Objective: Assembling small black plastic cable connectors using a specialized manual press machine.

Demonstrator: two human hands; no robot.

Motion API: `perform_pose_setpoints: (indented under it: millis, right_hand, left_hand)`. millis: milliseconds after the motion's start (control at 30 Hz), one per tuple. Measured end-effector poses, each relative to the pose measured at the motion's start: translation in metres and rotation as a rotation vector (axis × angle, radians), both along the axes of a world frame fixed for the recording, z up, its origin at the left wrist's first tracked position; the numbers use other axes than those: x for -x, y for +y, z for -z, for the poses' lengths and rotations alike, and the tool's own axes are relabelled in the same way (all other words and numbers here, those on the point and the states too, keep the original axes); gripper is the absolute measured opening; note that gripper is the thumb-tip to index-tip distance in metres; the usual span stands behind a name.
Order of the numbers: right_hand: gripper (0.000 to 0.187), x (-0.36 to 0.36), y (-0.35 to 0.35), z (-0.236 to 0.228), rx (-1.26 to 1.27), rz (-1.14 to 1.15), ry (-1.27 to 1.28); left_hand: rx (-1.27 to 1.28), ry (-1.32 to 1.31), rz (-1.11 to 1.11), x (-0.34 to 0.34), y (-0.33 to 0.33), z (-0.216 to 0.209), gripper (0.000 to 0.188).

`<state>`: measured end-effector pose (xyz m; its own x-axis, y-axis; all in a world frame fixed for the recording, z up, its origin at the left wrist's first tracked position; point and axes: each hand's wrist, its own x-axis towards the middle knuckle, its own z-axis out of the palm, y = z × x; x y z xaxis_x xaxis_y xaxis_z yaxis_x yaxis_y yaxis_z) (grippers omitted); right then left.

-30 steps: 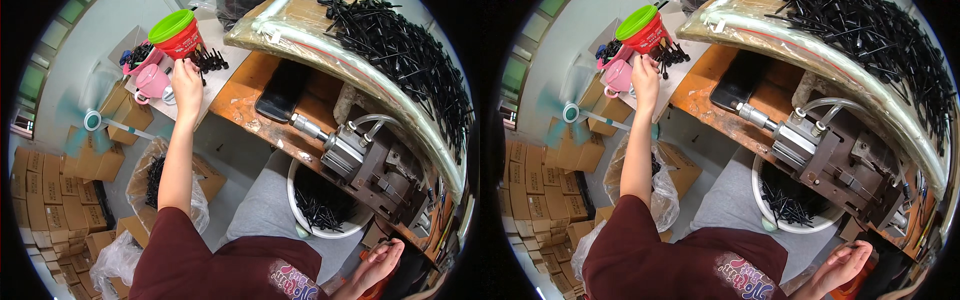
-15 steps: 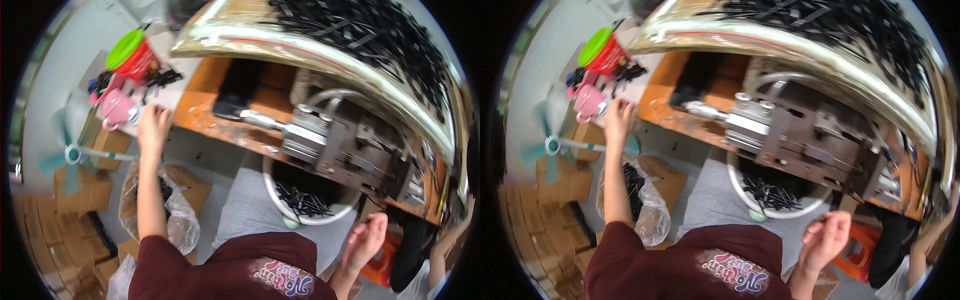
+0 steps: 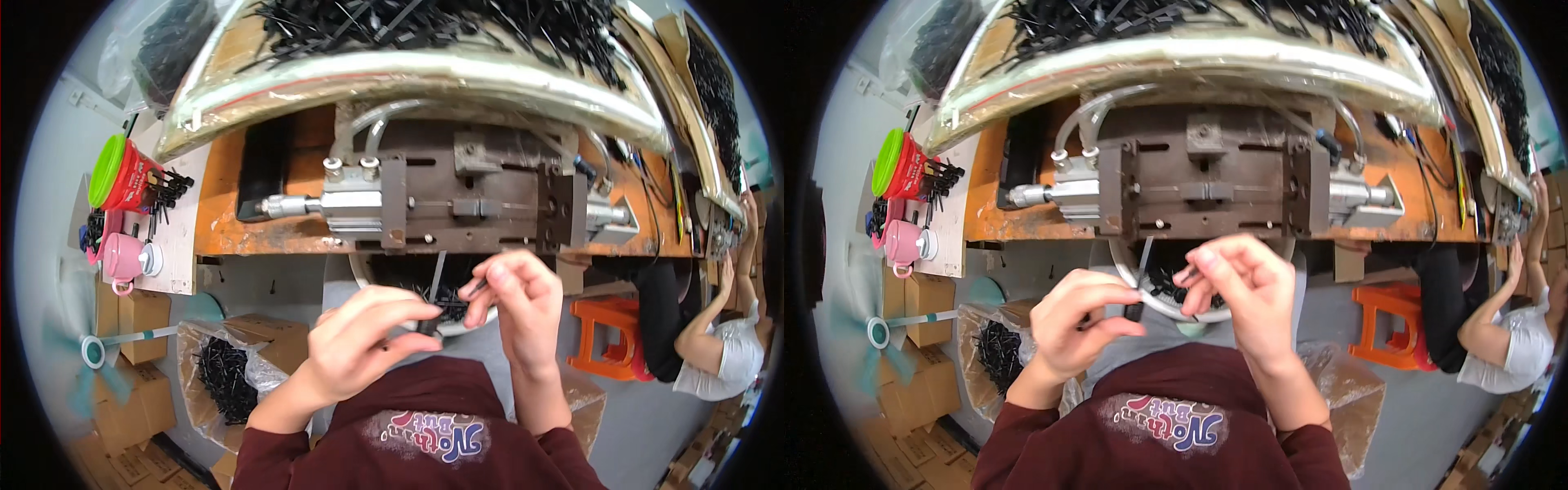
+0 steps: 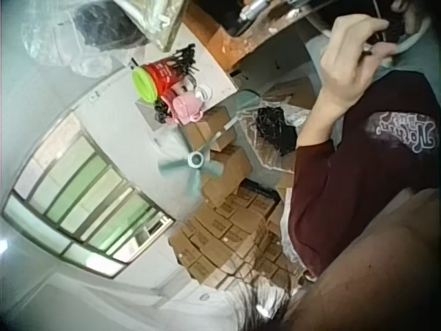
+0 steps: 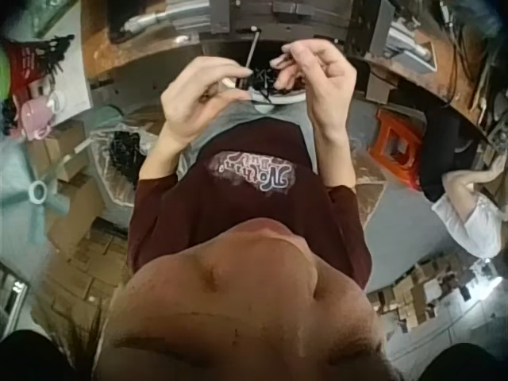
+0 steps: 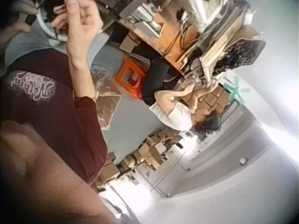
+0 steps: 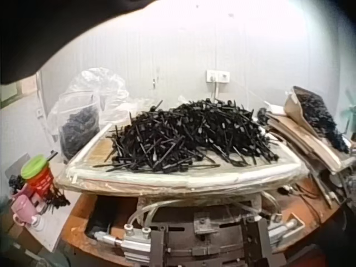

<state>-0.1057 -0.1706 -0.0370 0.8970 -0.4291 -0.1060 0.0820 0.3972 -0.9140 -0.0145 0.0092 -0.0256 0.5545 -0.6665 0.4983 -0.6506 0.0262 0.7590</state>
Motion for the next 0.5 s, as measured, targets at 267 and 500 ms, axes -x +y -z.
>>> perform_pose_setpoints:
  millis: [267, 500]
  right_hand:
    - [0.022, 0.002, -0.013, 0.008, -0.063, 0.016, -0.020]
    - [0.022, 0.000, -0.013, 0.011, -0.039, 0.062, -0.069]
  left_hand:
    - [-0.007, -0.059, 0.215, 0.013, -0.021, 0.023, 0.035]
    - [-0.031, -0.182, 0.203, 0.010, -0.022, 0.021, 0.033]
